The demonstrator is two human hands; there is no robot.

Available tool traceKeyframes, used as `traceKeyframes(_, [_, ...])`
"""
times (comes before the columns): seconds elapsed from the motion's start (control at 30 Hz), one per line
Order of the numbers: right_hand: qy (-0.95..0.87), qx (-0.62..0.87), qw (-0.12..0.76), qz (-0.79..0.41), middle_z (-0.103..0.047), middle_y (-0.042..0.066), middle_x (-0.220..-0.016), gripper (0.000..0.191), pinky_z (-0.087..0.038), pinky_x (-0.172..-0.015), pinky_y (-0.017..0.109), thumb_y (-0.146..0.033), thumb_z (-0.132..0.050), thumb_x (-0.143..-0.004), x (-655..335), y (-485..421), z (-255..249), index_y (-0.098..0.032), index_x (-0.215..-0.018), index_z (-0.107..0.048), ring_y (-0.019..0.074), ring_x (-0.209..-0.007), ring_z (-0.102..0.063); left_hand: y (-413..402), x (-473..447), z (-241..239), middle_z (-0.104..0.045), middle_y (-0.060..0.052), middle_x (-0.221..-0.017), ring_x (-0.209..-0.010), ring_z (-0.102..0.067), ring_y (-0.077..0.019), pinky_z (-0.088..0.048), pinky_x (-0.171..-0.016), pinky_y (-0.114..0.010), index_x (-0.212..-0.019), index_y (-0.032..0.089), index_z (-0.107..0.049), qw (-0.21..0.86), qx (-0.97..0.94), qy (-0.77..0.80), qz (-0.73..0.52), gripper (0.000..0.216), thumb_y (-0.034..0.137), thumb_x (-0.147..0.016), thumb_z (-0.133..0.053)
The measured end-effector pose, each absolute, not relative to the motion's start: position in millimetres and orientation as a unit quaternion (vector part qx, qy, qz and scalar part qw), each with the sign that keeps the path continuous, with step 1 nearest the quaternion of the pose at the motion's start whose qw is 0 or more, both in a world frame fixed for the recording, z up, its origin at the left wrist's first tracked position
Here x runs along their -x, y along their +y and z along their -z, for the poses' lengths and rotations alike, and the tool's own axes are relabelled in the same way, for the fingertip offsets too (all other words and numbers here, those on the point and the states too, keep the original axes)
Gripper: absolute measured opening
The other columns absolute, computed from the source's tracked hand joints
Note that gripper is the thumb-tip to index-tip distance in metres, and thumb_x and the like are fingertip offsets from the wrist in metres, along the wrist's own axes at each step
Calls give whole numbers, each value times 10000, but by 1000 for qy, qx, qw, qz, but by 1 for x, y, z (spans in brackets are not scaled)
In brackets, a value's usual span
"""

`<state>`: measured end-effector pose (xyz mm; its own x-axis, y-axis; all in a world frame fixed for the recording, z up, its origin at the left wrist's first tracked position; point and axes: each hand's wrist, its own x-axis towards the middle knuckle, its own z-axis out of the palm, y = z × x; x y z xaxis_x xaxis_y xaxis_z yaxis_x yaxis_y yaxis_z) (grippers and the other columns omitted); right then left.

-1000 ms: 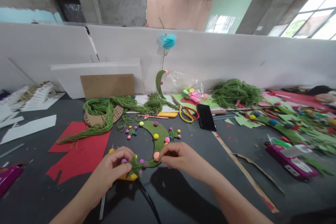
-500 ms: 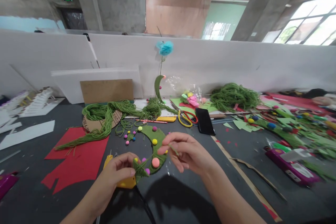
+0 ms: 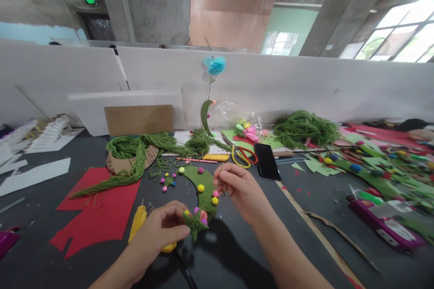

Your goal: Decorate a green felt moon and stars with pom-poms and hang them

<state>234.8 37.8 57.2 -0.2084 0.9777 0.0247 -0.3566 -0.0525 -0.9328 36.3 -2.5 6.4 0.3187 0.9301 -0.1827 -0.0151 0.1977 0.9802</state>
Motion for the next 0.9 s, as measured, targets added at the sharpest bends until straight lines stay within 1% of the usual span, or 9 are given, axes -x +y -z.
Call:
traceKeyframes(0.1, [-464,353,531,-615,-620,-5,-586,152,-356,-463,199,-303,-716,-670,-234,35,-60,-167,-657,-650,78,-481,-491,-1,-39,0,-557,-29,-844,-735,-499,-146,-399,-686,-258,-627,159,-613,619,-527,437,-385,229,326,-566,-756])
traceKeyframes(0.2, [-472,345,554,-594,-636,-2,-589,134,-365,-469,200,-289,-717,-671,-232,34,-64,-171,-651,-656,76,-483,-496,-1,-41,5,-561,-26,-855,-734,-502,-141,-396,-701,-262,-641,164,-619,614,-534,424,-398,195,310,-595,-740])
traceKeyframes(0.3, [-472,337,571,-581,-646,-5,-586,106,-367,-470,198,-277,-712,-678,-230,34,-65,-183,-671,-665,73,-477,-495,-1,-42,6,-564,-22,-862,-769,-513,-151,-395,-711,-264,-694,175,-640,618,-538,410,-401,152,281,-622,-721])
traceKeyframes(0.5, [-486,326,560,-587,-631,-10,-533,96,-367,-453,199,-273,-701,-705,-227,31,-64,-185,-712,-663,86,-469,-516,-1,-42,2,-597,-52,-899,-820,-525,-179,-408,-747,-277,-638,162,-611,588,-582,418,-376,117,226,-625,-709])
traceKeyframes(0.63, [-496,309,560,-587,-625,-13,-533,82,-374,-437,195,-266,-684,-717,-223,29,-71,-186,-724,-667,80,-453,-508,1,-40,2,-612,-54,-929,-861,-542,-199,-418,-771,-295,-709,176,-641,582,-592,410,-379,108,223,-628,-695])
traceKeyframes(0.73, [-510,301,552,-587,-620,-17,-537,70,-383,-427,196,-260,-666,-727,-219,30,-80,-190,-723,-666,78,-448,-506,6,-35,2,-628,-59,-972,-921,-552,-219,-421,-816,-320,-795,190,-672,584,-611,393,-364,175,214,-623,-692])
traceKeyframes(0.83, [-526,293,546,-582,-610,-22,-528,65,-375,-415,196,-253,-653,-731,-215,35,-93,-193,-704,-658,70,-432,-490,14,-27,-6,-651,-52,-1008,-983,-561,-231,-410,-881,-352,-956,221,-661,595,-588,406,-368,365,166,-596,-686])
traceKeyframes(0.9, [-532,287,554,-573,-606,-24,-523,59,-359,-407,192,-244,-655,-722,-215,41,-103,-193,-694,-655,65,-426,-481,24,-22,-19,-655,-46,-1032,-1026,-558,-231,-391,-923,-363,-1002,234,-638,596,-564,430,-377,421,142,-593,-681])
